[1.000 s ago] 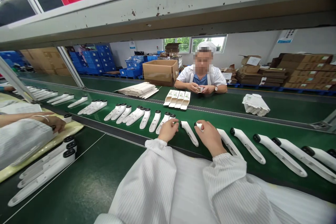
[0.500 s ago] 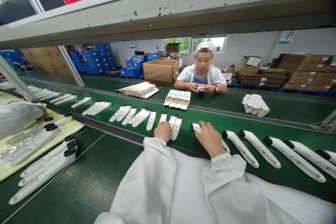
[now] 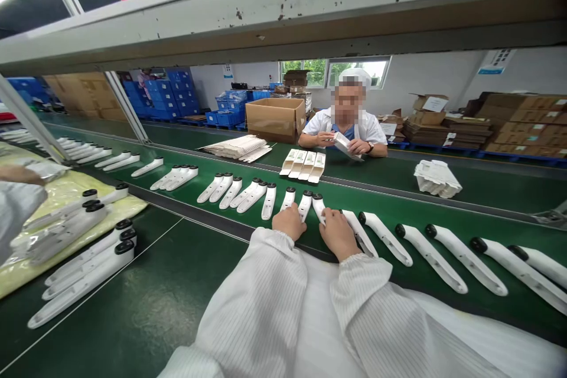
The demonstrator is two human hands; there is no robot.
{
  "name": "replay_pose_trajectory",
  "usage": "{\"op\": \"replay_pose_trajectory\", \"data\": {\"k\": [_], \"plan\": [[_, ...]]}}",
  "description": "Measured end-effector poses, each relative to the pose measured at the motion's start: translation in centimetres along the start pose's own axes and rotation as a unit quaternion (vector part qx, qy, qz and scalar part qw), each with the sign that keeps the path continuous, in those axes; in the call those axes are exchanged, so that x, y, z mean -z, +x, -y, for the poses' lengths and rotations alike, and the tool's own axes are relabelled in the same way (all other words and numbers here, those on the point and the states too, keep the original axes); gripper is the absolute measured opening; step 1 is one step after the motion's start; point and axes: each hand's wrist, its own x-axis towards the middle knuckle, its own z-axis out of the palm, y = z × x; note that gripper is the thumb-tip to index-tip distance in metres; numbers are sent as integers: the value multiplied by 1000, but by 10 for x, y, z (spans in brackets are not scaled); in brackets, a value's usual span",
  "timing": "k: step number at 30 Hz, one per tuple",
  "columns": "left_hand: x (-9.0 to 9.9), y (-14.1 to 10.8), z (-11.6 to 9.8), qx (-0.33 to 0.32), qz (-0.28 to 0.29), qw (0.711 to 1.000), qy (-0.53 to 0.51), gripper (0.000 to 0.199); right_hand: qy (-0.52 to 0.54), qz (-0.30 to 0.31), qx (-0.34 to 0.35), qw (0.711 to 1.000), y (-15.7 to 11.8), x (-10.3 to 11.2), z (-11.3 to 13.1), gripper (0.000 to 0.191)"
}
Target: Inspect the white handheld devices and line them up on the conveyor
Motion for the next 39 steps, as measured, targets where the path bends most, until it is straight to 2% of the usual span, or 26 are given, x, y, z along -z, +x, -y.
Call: {"op": "replay_pose_trajectory", "data": {"k": [2,4,7,15,16,18,20,21,22,23,26,28,29,31,33,35,39], "plan": [[1,-2,-2,-11,4,1000,-2,39,13,16,-51,998,4,3,-5,37],[1,-3,-4,-20,7,1000,-3,42,31,58,-89,994,7,5,-9,42],[1,-6,-7,-29,11,1000,-3,44,51,108,-108,987,6,10,-16,39],[0,-13,-21,-53,27,997,-53,40,-70,56,-104,991,-13,36,-26,38],[-1,-13,-24,-65,35,994,-77,38,-80,56,-100,990,-14,39,-26,37],[-6,-13,-28,-90,86,979,-159,34,-93,57,-87,990,-15,45,-27,35],[-7,-11,-29,-106,153,946,-264,28,-92,56,-78,991,-15,51,-30,36],[-6,-9,-27,-106,169,930,-308,24,-86,52,-78,992,-14,55,-31,36],[-5,-6,-24,-102,164,922,-337,19,-76,44,-78,993,-14,58,-31,35],[-2,-4,-19,-93,134,924,-346,15,-63,31,-76,995,-14,60,-31,34],[7,4,1,-38,-17,961,-274,11,1,-25,-28,999,-14,55,-21,30],[9,8,12,13,-83,979,-188,18,45,-52,42,997,-14,40,-8,30],[8,8,15,33,-85,985,-147,27,59,-57,82,993,-13,31,-1,32],[4,9,16,46,-54,994,-81,44,41,-25,132,990,-12,11,12,34],[-2,8,12,40,-18,998,-39,46,9,-7,116,993,-10,-3,19,35],[-5,7,7,32,-9,999,-21,42,-12,-10,95,995,-7,-9,21,34],[-4,4,2,9,9,1000,-18,43,-24,-14,38,999,1,-2,14,25]]}}
